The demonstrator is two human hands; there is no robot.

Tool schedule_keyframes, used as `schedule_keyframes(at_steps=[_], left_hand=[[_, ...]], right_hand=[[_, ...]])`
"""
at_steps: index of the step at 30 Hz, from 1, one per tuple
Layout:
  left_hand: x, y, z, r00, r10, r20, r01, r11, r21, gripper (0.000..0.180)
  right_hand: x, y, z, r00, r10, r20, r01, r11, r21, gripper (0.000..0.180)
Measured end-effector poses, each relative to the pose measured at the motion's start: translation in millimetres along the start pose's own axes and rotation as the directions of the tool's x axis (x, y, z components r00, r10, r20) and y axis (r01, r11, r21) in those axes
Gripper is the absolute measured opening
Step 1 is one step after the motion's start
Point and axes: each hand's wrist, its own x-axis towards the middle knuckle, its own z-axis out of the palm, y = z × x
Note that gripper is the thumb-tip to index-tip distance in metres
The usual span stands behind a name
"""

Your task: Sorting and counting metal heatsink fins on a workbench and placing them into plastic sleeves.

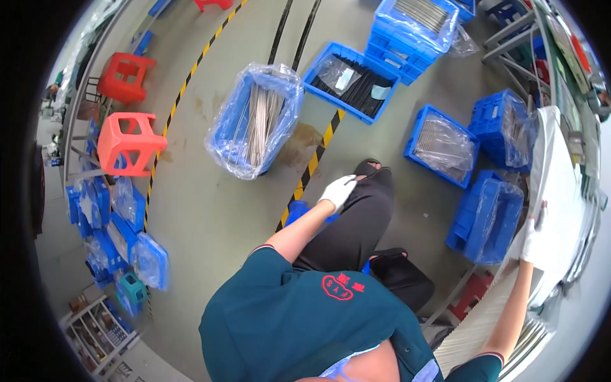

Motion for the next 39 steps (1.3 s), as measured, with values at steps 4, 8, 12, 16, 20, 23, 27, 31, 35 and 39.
schedule_keyframes(at_steps=[4, 8, 12, 16, 20, 23, 27, 31, 35, 39], left_hand=[[16.6, -114.1, -51.0, 0.906, -0.223, -0.358, 0.323, 0.914, 0.246, 0.037], [22.6, -179.0, -135.0, 0.511, -0.321, -0.797, 0.582, 0.812, 0.047, 0.032], [20.9, -238.2, -181.8, 0.458, -0.539, -0.707, 0.672, 0.730, -0.122, 0.046], [48.0, -246.2, -197.1, 0.483, -0.709, -0.514, 0.789, 0.607, -0.096, 0.042], [53.7, -247.4, -202.2, 0.532, -0.648, -0.545, 0.810, 0.576, 0.107, 0.032], [70.4, -223.1, -197.1, 0.459, -0.692, -0.558, 0.867, 0.485, 0.112, 0.029], [73.6, -227.5, -201.2, 0.443, -0.706, -0.553, 0.884, 0.446, 0.139, 0.027], [74.3, -231.4, -209.6, 0.501, -0.711, -0.493, 0.865, 0.423, 0.269, 0.031], [71.6, -232.9, -209.9, 0.464, -0.689, -0.557, 0.885, 0.388, 0.257, 0.028], [77.7, -221.0, -213.2, 0.559, -0.605, -0.567, 0.828, 0.446, 0.340, 0.025]], right_hand=[[-5.2, -20.7, -25.5, 0.983, 0.152, 0.106, -0.126, 0.969, -0.214, 0.051], [-10.2, -27.1, -42.0, 0.985, 0.152, 0.087, -0.139, 0.980, -0.143, 0.049], [2.1, -89.7, -60.9, 0.980, 0.160, 0.117, -0.084, 0.871, -0.483, 0.049], [-1.9, -80.5, -67.4, 0.996, 0.061, 0.061, -0.012, 0.795, -0.607, 0.051], [-6.2, -77.0, -68.3, 0.993, 0.103, 0.065, -0.050, 0.830, -0.555, 0.053], [-9.1, -73.6, -67.9, 0.992, 0.113, 0.057, -0.061, 0.821, -0.568, 0.054], [-7.2, -75.4, -66.3, 0.985, 0.147, 0.086, -0.067, 0.797, -0.600, 0.056], [-7.0, -94.2, -66.3, 0.983, 0.172, 0.066, -0.089, 0.758, -0.646, 0.057], [-5.8, -106.0, -63.3, 0.973, 0.224, 0.058, -0.133, 0.747, -0.651, 0.057], [-17.5, -94.0, -61.2, 0.978, 0.209, 0.007, -0.180, 0.857, -0.482, 0.055]])
